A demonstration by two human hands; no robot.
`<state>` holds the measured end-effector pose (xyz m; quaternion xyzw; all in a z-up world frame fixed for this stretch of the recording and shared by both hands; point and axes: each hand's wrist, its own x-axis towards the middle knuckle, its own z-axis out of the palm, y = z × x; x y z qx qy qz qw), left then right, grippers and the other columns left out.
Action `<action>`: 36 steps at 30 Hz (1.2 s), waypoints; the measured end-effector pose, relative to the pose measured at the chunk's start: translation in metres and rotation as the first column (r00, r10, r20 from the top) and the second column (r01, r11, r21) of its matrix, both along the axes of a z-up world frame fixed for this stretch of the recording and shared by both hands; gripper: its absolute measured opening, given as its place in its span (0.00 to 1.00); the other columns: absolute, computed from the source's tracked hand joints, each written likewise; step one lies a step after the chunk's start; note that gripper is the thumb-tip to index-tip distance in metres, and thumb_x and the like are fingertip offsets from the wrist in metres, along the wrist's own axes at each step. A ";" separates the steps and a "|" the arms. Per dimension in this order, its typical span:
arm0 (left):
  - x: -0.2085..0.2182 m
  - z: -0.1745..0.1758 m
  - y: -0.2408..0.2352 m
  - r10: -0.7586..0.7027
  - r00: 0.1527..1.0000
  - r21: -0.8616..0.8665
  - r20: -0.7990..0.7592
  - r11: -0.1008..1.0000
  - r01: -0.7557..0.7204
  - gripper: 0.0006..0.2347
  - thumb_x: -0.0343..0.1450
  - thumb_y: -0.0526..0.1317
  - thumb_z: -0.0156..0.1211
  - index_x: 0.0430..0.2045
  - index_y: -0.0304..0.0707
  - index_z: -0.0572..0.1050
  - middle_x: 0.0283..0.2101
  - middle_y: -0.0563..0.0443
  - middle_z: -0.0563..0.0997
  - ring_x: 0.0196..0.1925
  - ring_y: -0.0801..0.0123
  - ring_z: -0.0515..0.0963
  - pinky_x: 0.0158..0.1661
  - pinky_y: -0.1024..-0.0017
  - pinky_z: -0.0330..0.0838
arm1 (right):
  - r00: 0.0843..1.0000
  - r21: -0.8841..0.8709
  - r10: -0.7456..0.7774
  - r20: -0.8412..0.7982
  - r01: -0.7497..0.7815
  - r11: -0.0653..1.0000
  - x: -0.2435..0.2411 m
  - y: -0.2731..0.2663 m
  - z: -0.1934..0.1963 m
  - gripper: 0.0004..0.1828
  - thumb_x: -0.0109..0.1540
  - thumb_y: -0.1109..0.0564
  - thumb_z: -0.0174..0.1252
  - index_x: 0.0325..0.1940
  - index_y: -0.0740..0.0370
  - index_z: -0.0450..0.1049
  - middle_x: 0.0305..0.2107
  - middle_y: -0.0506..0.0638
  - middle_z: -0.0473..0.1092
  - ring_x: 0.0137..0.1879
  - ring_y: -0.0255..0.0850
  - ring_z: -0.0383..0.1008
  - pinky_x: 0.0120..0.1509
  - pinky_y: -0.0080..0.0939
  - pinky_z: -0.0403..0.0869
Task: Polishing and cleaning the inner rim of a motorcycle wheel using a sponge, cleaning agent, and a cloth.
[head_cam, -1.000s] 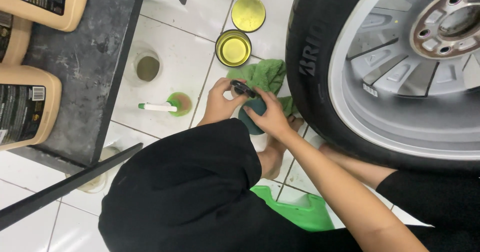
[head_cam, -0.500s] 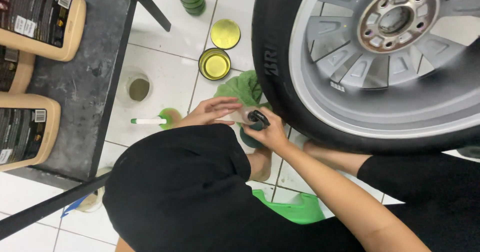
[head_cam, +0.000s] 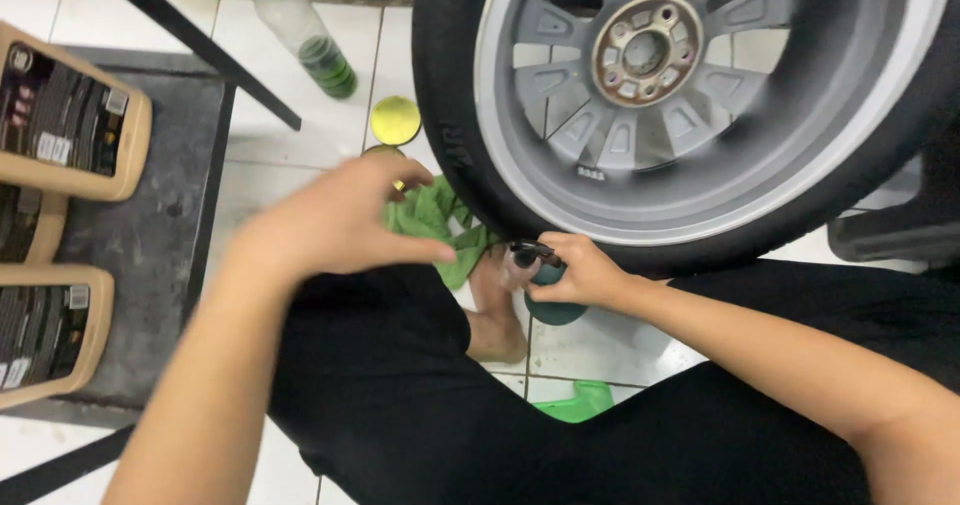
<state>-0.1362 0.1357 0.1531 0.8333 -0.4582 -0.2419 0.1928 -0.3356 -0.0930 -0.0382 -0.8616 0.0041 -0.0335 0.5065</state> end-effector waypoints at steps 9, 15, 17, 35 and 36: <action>-0.072 -0.083 -0.135 -0.119 0.922 0.087 -0.368 0.983 0.162 0.32 0.62 0.51 0.72 0.60 0.39 0.72 0.58 0.41 0.79 0.63 0.49 0.76 0.59 0.56 0.72 | 0.995 0.011 -0.102 0.020 0.102 0.995 -0.020 -0.060 0.034 0.13 0.49 0.56 0.76 0.24 0.60 0.77 0.21 0.52 0.75 0.30 0.45 0.77 0.39 0.41 0.75; -0.080 -0.127 -0.137 -0.068 0.953 0.124 -0.294 0.986 0.109 0.32 0.60 0.56 0.73 0.54 0.34 0.75 0.53 0.40 0.82 0.59 0.47 0.78 0.56 0.55 0.75 | 0.807 0.035 0.021 -0.590 -0.001 0.999 -0.027 -0.110 0.043 0.29 0.50 0.40 0.76 0.50 0.56 0.84 0.39 0.59 0.82 0.46 0.48 0.78 0.53 0.48 0.73; -0.089 -0.152 -0.138 -0.065 0.950 0.139 -0.307 0.984 0.112 0.28 0.56 0.52 0.74 0.49 0.40 0.78 0.50 0.42 0.83 0.57 0.45 0.80 0.56 0.53 0.75 | 0.827 0.000 -0.214 -0.519 0.251 0.968 -0.024 -0.132 0.034 0.26 0.51 0.43 0.75 0.49 0.57 0.83 0.38 0.58 0.80 0.45 0.46 0.77 0.51 0.46 0.74; -0.135 -0.305 -0.130 -0.299 0.929 0.361 -0.217 0.860 0.361 0.27 0.64 0.41 0.71 0.60 0.51 0.71 0.55 0.41 0.80 0.59 0.49 0.79 0.58 0.56 0.74 | 0.914 -0.414 -0.203 -0.351 0.043 0.909 -0.013 -0.138 -0.056 0.25 0.61 0.61 0.51 0.63 0.57 0.74 0.62 0.55 0.71 0.75 0.56 0.60 0.78 0.80 0.38; -0.135 -0.306 -0.129 -0.284 0.932 0.368 -0.226 0.861 0.351 0.27 0.65 0.41 0.71 0.60 0.53 0.71 0.56 0.43 0.80 0.60 0.52 0.78 0.59 0.58 0.74 | 0.866 -0.644 -0.305 -0.396 -0.025 0.765 -0.011 -0.157 -0.074 0.25 0.60 0.56 0.53 0.62 0.50 0.76 0.62 0.49 0.72 0.76 0.50 0.60 0.78 0.80 0.35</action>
